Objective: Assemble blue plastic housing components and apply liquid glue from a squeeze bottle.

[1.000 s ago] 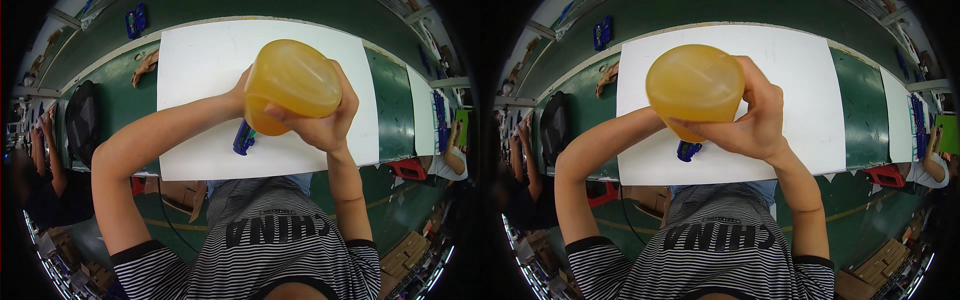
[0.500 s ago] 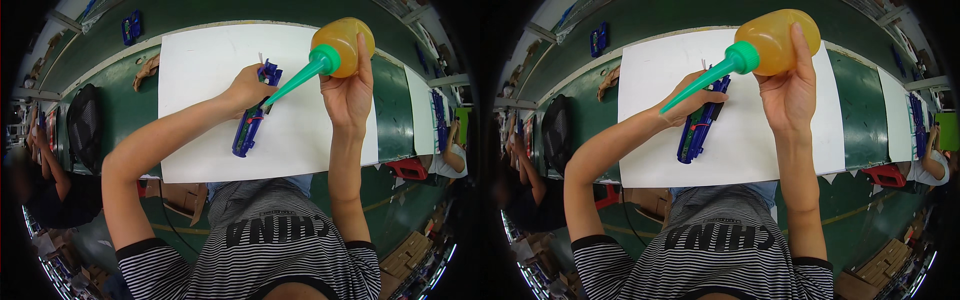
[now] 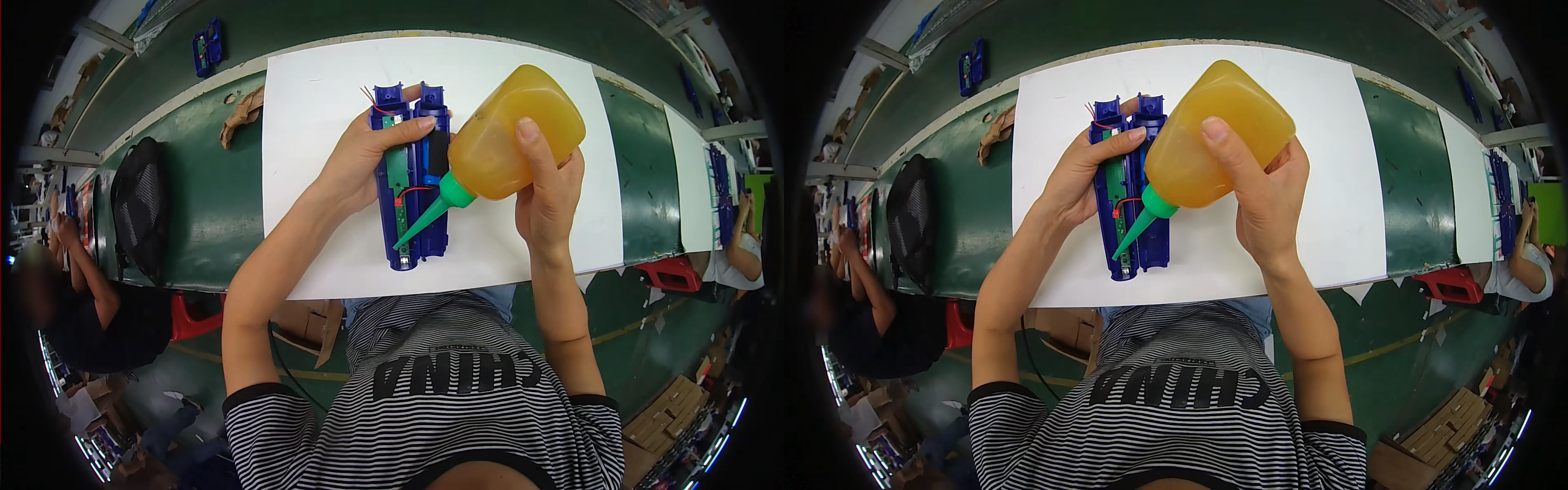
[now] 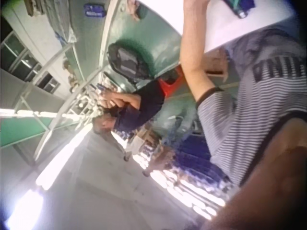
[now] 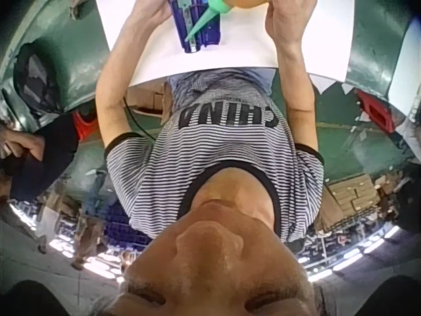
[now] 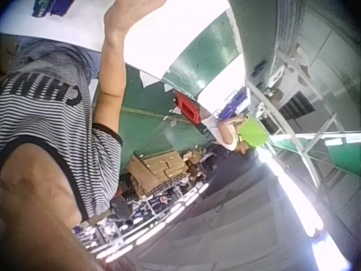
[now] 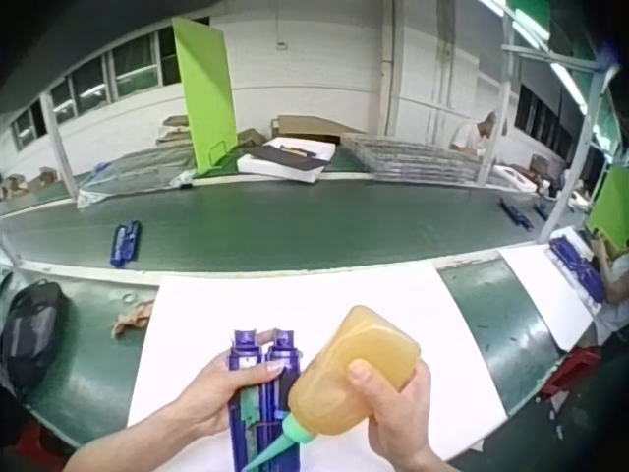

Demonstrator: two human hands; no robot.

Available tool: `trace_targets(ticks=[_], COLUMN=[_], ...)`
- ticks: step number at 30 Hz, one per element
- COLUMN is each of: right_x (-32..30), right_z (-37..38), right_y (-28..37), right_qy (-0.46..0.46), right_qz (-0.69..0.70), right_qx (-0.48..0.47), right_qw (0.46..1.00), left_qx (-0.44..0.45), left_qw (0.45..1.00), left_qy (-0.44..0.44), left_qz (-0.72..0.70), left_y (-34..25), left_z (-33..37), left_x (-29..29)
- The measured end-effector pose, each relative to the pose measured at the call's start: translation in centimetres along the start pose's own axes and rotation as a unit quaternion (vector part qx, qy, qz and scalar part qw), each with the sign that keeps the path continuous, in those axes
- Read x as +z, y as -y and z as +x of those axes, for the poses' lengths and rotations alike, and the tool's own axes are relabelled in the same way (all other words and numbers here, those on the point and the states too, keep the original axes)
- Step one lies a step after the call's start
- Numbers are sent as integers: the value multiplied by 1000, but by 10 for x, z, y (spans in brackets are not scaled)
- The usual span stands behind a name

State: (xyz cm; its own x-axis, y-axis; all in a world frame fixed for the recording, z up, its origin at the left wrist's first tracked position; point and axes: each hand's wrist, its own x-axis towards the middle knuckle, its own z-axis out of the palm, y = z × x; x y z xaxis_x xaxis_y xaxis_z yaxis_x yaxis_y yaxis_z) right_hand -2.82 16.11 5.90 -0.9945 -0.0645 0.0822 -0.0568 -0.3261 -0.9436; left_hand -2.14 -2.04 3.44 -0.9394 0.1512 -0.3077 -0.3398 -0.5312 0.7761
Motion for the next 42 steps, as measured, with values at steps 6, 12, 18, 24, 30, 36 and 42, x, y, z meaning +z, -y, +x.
trace_targets(ticks=[6,12,18,24,30,36,42], right_x=[2,-2,-12,-27,-32,-35,-116], right_z=[-7,-14,-22,-25,-20,12,64], right_y=[1,0,-14,-36,-41,-20,-6], right_qy=[21,-8,-69,-145,-166,-205,-112], right_qz=[-17,-10,26,33,74,348,680], right_qx=[0,-50,-83,-36,19,77,90], right_qw=[1000,999,994,988,983,912,718], left_qx=[-1,63,97,162,207,197,177], left_qw=[1000,998,995,984,974,977,981], left_qy=[10,18,-10,-59,-86,-80,-77], left_qz=[-22,-20,15,38,23,23,28], left_y=[3,7,6,-2,0,0,2], left_z=[-1,0,1,-2,1,4,7], left_x=[-1,6,6,10,13,9,2])
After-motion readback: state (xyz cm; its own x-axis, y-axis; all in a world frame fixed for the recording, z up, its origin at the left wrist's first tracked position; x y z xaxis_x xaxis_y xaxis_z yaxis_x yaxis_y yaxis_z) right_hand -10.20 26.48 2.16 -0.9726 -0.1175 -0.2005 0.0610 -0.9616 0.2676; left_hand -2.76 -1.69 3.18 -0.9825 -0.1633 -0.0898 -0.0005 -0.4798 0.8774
